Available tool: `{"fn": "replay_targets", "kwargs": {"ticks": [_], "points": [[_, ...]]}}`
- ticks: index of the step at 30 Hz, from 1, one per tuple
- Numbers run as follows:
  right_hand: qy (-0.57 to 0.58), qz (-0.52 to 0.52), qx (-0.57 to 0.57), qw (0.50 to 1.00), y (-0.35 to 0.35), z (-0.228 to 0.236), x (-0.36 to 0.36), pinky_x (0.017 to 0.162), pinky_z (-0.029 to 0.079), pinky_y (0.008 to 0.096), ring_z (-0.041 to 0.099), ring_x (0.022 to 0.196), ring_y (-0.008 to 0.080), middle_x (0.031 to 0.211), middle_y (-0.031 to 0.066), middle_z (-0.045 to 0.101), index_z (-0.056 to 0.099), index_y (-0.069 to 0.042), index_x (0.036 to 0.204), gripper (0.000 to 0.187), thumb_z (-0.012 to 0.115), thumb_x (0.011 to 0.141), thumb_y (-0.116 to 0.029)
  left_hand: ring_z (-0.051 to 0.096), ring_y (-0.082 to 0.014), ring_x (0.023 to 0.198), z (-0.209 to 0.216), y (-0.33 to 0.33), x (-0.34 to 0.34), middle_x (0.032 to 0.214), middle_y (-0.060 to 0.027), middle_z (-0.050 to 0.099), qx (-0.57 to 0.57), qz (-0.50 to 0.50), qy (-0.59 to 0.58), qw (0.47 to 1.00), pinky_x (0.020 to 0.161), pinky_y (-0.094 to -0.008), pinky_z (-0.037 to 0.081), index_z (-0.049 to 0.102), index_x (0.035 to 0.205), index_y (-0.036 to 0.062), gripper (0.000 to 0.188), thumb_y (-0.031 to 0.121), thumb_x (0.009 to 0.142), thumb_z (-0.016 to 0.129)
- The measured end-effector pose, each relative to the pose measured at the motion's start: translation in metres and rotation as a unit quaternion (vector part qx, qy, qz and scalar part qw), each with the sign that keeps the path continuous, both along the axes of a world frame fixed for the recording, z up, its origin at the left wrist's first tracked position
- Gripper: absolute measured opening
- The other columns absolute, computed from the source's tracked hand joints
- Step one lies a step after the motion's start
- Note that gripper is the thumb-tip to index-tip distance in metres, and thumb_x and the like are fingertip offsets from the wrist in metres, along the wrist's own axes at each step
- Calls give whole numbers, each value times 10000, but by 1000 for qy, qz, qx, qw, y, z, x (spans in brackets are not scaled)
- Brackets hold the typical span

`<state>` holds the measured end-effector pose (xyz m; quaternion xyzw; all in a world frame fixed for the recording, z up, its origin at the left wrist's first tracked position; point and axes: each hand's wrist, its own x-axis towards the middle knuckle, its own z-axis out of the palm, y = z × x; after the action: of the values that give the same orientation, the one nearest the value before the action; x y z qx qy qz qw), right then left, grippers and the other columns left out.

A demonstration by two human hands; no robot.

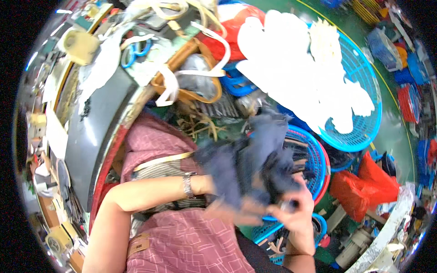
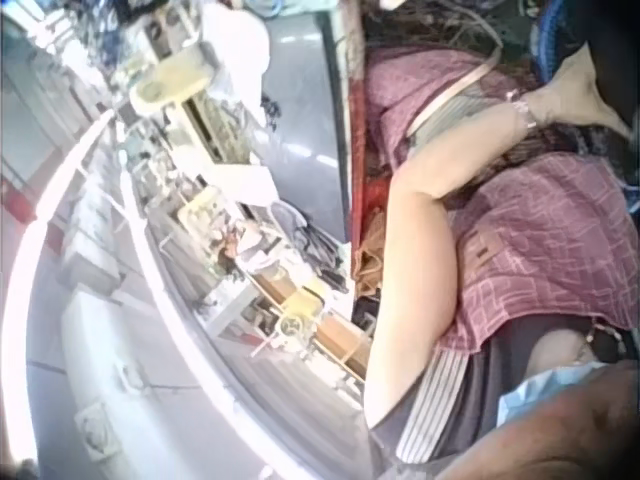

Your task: The person uses a hammer and a metal tool to shape the toe area of a black shoe upper. They then retrieve a stack of shoe parts from a basket and use a blue pen to mark a piece of dark fabric. Finally, the person attaches a zipper to the shoe upper by hand, securing it with small black clips.

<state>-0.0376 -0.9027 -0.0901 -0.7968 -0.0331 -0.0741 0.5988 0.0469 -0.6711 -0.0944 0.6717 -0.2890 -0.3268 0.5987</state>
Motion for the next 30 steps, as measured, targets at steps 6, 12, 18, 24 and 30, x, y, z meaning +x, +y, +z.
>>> {"fn": "replay_targets", "kwargs": {"ticks": [6,12,18,24,30], "points": [[-302,467,-9,831,163,112,64,591,480,345,548,736,271,895,117,541,600,-163,845,204,608,642,-188,485,-268,1132,93,145,-61,1228,-187,491,164,105,-330,924,968,-372,377,370,1263,18,682,243,720,716],[-420,584,-119,684,344,57,17,661,430,321,517,814,234,988,129,520,572,-111,945,274,582,680,-179,560,-281,1026,22,301,-183,1115,-199,569,421,246,-450,749,893,-389,438,525,1152,35,456,185,742,659],[-414,639,-197,617,407,29,-27,673,367,326,498,843,242,1001,152,514,553,-106,1084,370,584,725,-191,611,-336,785,75,392,-329,831,-171,641,610,551,-145,550,706,-404,496,647,919,38,183,38,754,567],[-251,812,-156,503,416,59,-6,860,430,398,540,959,316,1022,154,544,495,-90,1194,467,626,767,-225,564,-313,976,88,321,-167,1066,-162,587,354,471,-391,707,819,-384,468,592,1032,31,355,120,700,683],[-252,634,-211,700,571,132,178,676,496,427,630,748,321,849,120,657,641,-88,924,182,589,794,-204,392,-278,1237,61,310,-170,1285,-119,487,490,342,-332,730,1027,-437,288,521,1208,39,509,417,866,522]]}}
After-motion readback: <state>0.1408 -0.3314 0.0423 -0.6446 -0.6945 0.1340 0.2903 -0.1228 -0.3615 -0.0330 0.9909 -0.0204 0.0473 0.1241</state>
